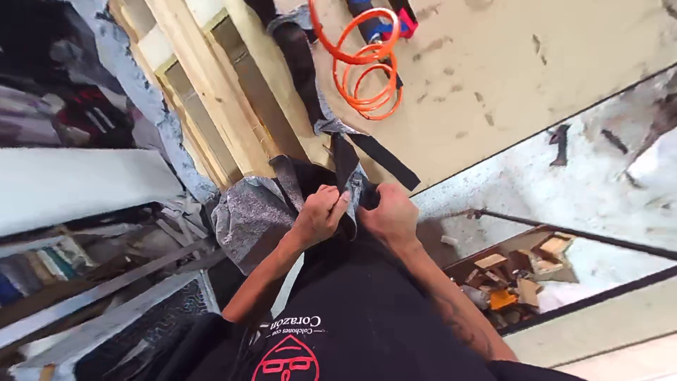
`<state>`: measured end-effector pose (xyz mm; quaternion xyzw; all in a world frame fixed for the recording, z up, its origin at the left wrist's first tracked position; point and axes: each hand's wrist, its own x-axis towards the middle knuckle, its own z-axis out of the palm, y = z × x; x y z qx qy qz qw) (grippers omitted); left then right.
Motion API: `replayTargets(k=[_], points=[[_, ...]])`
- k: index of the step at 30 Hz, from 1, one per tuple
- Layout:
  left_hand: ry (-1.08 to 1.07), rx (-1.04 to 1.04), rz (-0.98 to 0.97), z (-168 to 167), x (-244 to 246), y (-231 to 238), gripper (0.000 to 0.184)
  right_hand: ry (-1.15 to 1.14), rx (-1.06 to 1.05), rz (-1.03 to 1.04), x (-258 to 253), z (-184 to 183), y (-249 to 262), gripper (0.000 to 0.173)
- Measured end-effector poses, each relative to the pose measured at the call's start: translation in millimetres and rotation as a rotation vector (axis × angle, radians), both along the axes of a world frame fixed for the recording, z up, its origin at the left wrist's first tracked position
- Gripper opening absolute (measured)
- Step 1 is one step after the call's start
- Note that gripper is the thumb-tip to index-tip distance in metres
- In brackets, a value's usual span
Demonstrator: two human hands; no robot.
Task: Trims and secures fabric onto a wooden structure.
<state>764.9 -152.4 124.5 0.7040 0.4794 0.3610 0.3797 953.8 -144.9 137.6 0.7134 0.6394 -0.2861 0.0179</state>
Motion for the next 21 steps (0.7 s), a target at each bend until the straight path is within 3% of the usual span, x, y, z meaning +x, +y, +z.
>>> replayTargets(k=[2,5,10,13,17,21], points=[[-0.002,0.024,-0.044,-0.4,-4.4,-0.9,0.037,-0.055,0.037,0.030,-10.2,-2.8,15.7,0.059],[-0.062,0.034,-0.095,3.1,-13.0,-0.8,0.039,0.017,0.107,0.107,-5.8,-8.2,23.8,0.044],[-0.198,0.012,-0.133,5.7,-21.3,0.8,0.040,-0.043,0.075,0.159,-9.7,-9.3,49.6,0.044],[-0.244,0.052,-0.100,9.1,-29.3,2.7,0.039,-0.014,0.053,0.235,-4.8,-4.5,66.1,0.041],[-0.214,0.112,-0.079,19.2,-37.7,5.1,0.038,-0.076,-0.001,0.327,0.9,3.9,88.4,0.053],[-0.205,0.162,0.028,36.0,-53.5,-4.7,0.040,0.078,0.080,0.477,24.7,-0.1,118.3,0.036]])
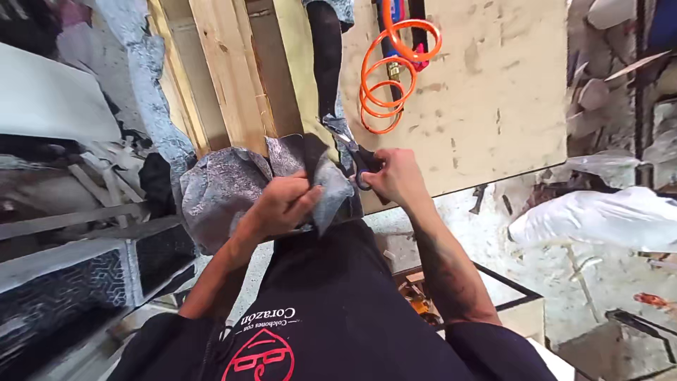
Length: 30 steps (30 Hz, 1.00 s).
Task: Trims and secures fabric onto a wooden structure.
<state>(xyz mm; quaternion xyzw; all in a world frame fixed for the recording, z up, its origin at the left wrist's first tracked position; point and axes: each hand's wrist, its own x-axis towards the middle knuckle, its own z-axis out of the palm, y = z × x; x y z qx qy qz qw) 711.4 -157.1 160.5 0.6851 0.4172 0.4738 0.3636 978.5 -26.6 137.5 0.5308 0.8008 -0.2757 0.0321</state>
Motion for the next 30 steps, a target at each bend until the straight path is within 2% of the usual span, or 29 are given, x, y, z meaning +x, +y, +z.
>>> replayTargets(k=[1,3,6,7,8,9,10,11,12,13,14,15,18,21,22,23,25,28,30], points=[[-0.006,0.004,0.080,7.7,-5.0,-5.3,0.040,-0.009,-0.004,0.026,7.9,-0.1,9.5,0.040],[-0.015,-0.074,0.381,17.4,-7.2,-19.3,0.037,-0.024,-0.065,0.115,27.5,5.1,21.3,0.057],[-0.329,-0.214,0.751,28.5,0.0,-3.3,0.029,0.104,-0.094,0.306,73.4,11.4,38.7,0.065],[-0.413,-0.196,0.816,31.5,3.6,7.2,0.031,0.155,-0.112,0.358,91.4,10.8,45.9,0.064],[-0.469,-0.169,0.793,35.1,8.2,13.2,0.033,0.197,-0.147,0.398,109.3,8.5,50.9,0.063],[-0.468,-0.133,0.660,36.9,12.2,16.7,0.036,0.219,-0.176,0.435,124.2,4.2,54.7,0.064],[-0.359,-0.109,0.474,35.5,13.6,18.9,0.057,0.227,-0.204,0.468,135.1,0.0,56.4,0.064],[-0.147,-0.120,0.313,31.5,14.9,22.0,0.088,0.217,-0.209,0.502,141.7,-4.6,56.3,0.064],[0.125,-0.189,0.235,28.0,21.7,24.9,0.113,0.197,-0.191,0.537,143.9,-10.2,55.8,0.063],[0.388,-0.316,0.204,22.5,34.1,28.2,0.125,0.182,-0.148,0.573,142.0,-16.1,56.6,0.062],[0.590,-0.430,0.197,11.8,47.4,32.6,0.125,0.175,-0.097,0.607,136.9,-21.9,56.7,0.063],[0.722,-0.492,0.214,-2.4,58.3,38.1,0.113,0.165,-0.045,0.636,129.6,-26.8,57.3,0.065],[0.857,-0.441,0.264,-29.3,74.0,43.2,0.046,0.121,0.039,0.708,103.8,-30.1,55.5,0.071],[1.075,-0.349,0.215,-5.9,89.5,47.6,0.027,0.121,0.118,0.791,77.6,-28.0,55.9,0.071],[1.111,-0.258,0.213,0.9,95.7,47.4,0.017,0.126,0.131,0.831,68.7,-28.4,58.7,0.071],[1.140,-0.144,0.217,4.2,101.3,46.5,0.012,0.128,0.123,0.878,60.4,-27.6,63.4,0.069],[1.180,0.041,0.218,6.8,105.5,50.5,0.018,0.138,0.071,0.977,47.1,-24.8,83.7,0.056],[1.100,-0.009,0.229,7.4,100.7,60.6,0.024,0.147,-0.014,1.117,46.0,-21.8,118.1,0.032],[1.099,-0.002,0.224,4.8,103.2,63.2,0.023,0.117,0.043,1.182,40.3,-19.8,124.5,0.036]])
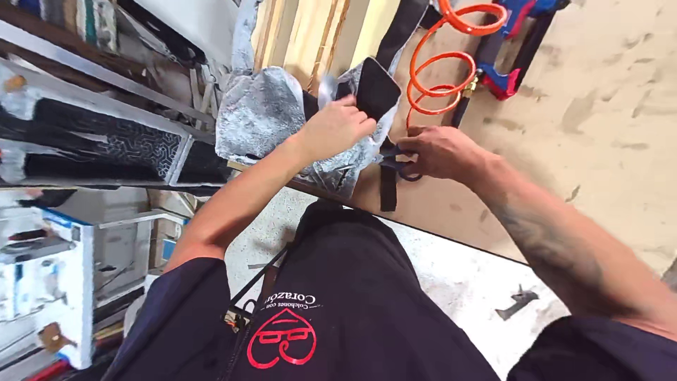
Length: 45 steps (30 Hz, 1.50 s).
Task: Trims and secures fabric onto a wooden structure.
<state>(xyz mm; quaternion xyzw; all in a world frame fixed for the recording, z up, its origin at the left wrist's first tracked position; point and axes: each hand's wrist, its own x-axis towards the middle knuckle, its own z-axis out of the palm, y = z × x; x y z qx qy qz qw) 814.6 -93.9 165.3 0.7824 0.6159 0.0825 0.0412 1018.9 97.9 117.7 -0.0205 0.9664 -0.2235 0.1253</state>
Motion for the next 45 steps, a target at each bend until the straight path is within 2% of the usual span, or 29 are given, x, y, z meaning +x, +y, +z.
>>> replayTargets(k=[2,3,4,8,10,13,14,16,18,22,23,26,27,32,35,37,40,45], points=[[-0.009,0.019,-0.048,0.0,13.6,-0.4,0.022,0.015,0.098,0.049,-14.6,1.8,-12.6,0.062],[0.008,0.024,-0.081,1.8,16.7,1.6,0.022,0.035,0.117,0.065,-25.2,4.6,-17.1,0.068],[0.027,0.026,-0.110,3.8,18.5,0.2,0.021,0.024,0.116,0.088,-31.9,9.2,-18.5,0.065],[0.088,0.032,-0.147,17.0,-2.1,-14.6,0.023,-0.059,0.097,0.218,-36.5,15.4,9.4,0.032],[0.083,0.075,-0.164,17.8,-2.2,-12.4,0.023,-0.035,0.117,0.251,-44.4,21.0,8.4,0.036],[0.022,0.181,-0.147,8.0,-1.0,-3.6,0.025,0.003,0.156,0.258,-58.6,27.4,-10.8,0.061],[-0.024,0.206,-0.110,5.4,-2.5,-6.4,0.026,-0.021,0.139,0.282,-59.8,27.3,-10.4,0.057],[-0.116,0.285,-0.013,9.0,-13.4,-12.3,0.028,-0.020,0.044,0.365,-62.1,23.9,5.6,0.037],[-0.171,0.308,0.036,16.3,-19.4,-16.6,0.031,-0.011,-0.030,0.409,-57.8,14.2,13.2,0.033],[-0.240,0.319,0.102,12.2,-14.0,-10.6,0.035,-0.107,-0.074,0.281,-43.8,6.1,-25.6,0.054],[-0.247,0.315,0.127,9.8,-12.1,-10.0,0.037,-0.141,-0.105,0.248,-38.0,3.2,-32.2,0.052],[-0.299,0.326,0.158,4.1,-9.9,-3.6,0.039,-0.186,-0.230,0.171,-13.2,5.2,-40.6,0.029],[-0.326,0.329,0.151,2.6,-9.4,1.2,0.039,-0.210,-0.236,0.141,-6.3,7.7,-43.3,0.028],[-0.417,0.277,0.071,-15.8,5.6,27.7,0.037,-0.252,-0.092,0.014,-5.4,19.8,-85.5,0.051],[-0.439,0.243,0.091,-16.1,-3.0,27.2,0.042,-0.255,-0.179,-0.062,2.9,20.6,-95.5,0.036],[-0.429,0.181,0.138,-9.1,-17.0,22.8,0.043,-0.250,-0.209,-0.103,11.4,17.2,-102.4,0.038],[-0.411,0.124,0.106,1.0,-30.9,21.8,0.033,-0.215,-0.170,-0.158,6.4,11.3,-117.6,0.046],[-0.394,0.103,0.021,16.6,-37.0,25.9,0.025,-0.148,-0.196,-0.223,2.9,10.4,-129.9,0.034]])
